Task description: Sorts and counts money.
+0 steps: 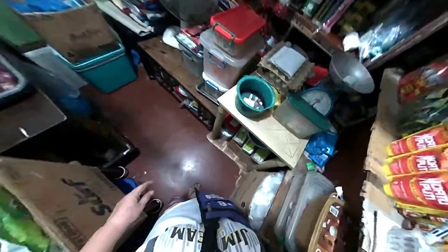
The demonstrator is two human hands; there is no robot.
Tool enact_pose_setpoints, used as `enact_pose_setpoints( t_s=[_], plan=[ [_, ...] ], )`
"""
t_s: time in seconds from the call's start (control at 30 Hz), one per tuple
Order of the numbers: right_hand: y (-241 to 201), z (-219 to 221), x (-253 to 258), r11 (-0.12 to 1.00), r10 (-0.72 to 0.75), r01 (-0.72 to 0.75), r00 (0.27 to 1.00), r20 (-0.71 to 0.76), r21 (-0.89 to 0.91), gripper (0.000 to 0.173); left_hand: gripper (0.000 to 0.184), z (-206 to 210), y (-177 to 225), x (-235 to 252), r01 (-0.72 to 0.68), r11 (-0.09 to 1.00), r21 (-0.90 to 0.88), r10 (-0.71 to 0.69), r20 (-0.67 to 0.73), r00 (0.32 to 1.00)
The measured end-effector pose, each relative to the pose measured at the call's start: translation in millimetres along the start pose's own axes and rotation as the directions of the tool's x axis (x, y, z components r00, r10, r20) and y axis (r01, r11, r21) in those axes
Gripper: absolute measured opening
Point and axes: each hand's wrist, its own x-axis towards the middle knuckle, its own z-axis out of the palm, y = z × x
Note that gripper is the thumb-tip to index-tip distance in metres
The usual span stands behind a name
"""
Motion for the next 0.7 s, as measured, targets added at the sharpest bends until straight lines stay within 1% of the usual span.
enact_pose_setpoints(
  t_s=[0.03, 0.07, 0.1, 0.13, 0.17, 0.2, 0.23, 0.27, 0.3, 0.37, 0.4, 0.47, 0.53, 0.63, 0.7],
  plan=[
    [-25, 11, 20, 0.951, 0.279, -0.276, 0.960, 0.004, -0.141, 0.037, 0.047, -16, 5, 13, -0.003, 1.000, 0.028, 0.002, 0.029, 1.000],
    [-28, 23, 43, 0.873, 0.444, -0.433, 0.896, 0.000, -0.224, 0.038, 0.047, -25, 3, 28, -0.038, 0.998, 0.052, 0.037, 0.031, 0.999],
    [-9, 35, 57, 0.859, 0.446, -0.438, 0.894, -0.034, -0.265, 0.038, 0.046, -32, 4, 41, -0.075, 0.996, 0.051, 0.074, 0.025, 0.997],
    [7, 44, 63, 0.877, 0.406, -0.405, 0.912, -0.054, -0.259, 0.036, 0.046, -38, 11, 53, -0.107, 0.993, 0.043, 0.106, 0.027, 0.994],
    [12, 48, 65, 0.886, 0.393, -0.390, 0.919, -0.042, -0.249, 0.038, 0.046, -41, 20, 64, -0.133, 0.990, 0.038, 0.132, 0.040, 0.990],
    [0, 50, 67, 0.852, 0.462, -0.454, 0.886, -0.032, -0.260, 0.041, 0.046, -43, 30, 75, -0.161, 0.986, 0.042, 0.158, 0.060, 0.986],
    [-21, 46, 76, 0.778, 0.598, -0.582, 0.801, -0.004, -0.235, 0.045, 0.046, -44, 41, 86, -0.192, 0.980, 0.055, 0.187, 0.087, 0.979],
    [-5, 55, 85, 0.846, 0.470, -0.499, 0.864, -0.179, -0.187, 0.041, 0.047, -44, 52, 96, -0.229, 0.970, 0.075, 0.220, 0.118, 0.968],
    [4, 55, 101, 0.885, 0.400, -0.442, 0.882, -0.250, -0.144, 0.041, 0.047, -44, 65, 105, -0.273, 0.957, 0.096, 0.257, 0.148, 0.955],
    [-18, 36, 134, 0.893, 0.418, -0.444, 0.881, -0.222, -0.080, 0.043, 0.045, -44, 93, 118, -0.367, 0.921, 0.130, 0.340, 0.190, 0.921],
    [-35, 27, 151, 0.897, 0.409, -0.435, 0.883, -0.228, -0.074, 0.042, 0.045, -43, 107, 125, -0.398, 0.908, 0.132, 0.368, 0.204, 0.907],
    [-72, 9, 181, 0.931, 0.314, -0.353, 0.902, -0.296, -0.091, 0.038, 0.045, -43, 138, 137, -0.432, 0.897, 0.092, 0.405, 0.218, 0.888],
    [-126, -15, 210, 0.963, 0.213, -0.254, 0.922, -0.322, -0.089, 0.038, 0.046, -43, 178, 148, -0.463, 0.886, 0.011, 0.448, 0.231, 0.864],
    [-215, -60, 244, 0.998, 0.038, -0.051, 0.954, -0.299, -0.036, 0.037, 0.046, -41, 258, 156, -0.493, 0.855, -0.161, 0.518, 0.227, 0.824],
    [-250, -84, 262, 0.992, -0.090, 0.112, 0.951, -0.296, 0.058, 0.038, 0.046, -37, 314, 156, -0.478, 0.832, -0.282, 0.545, 0.254, 0.799]
  ],
)
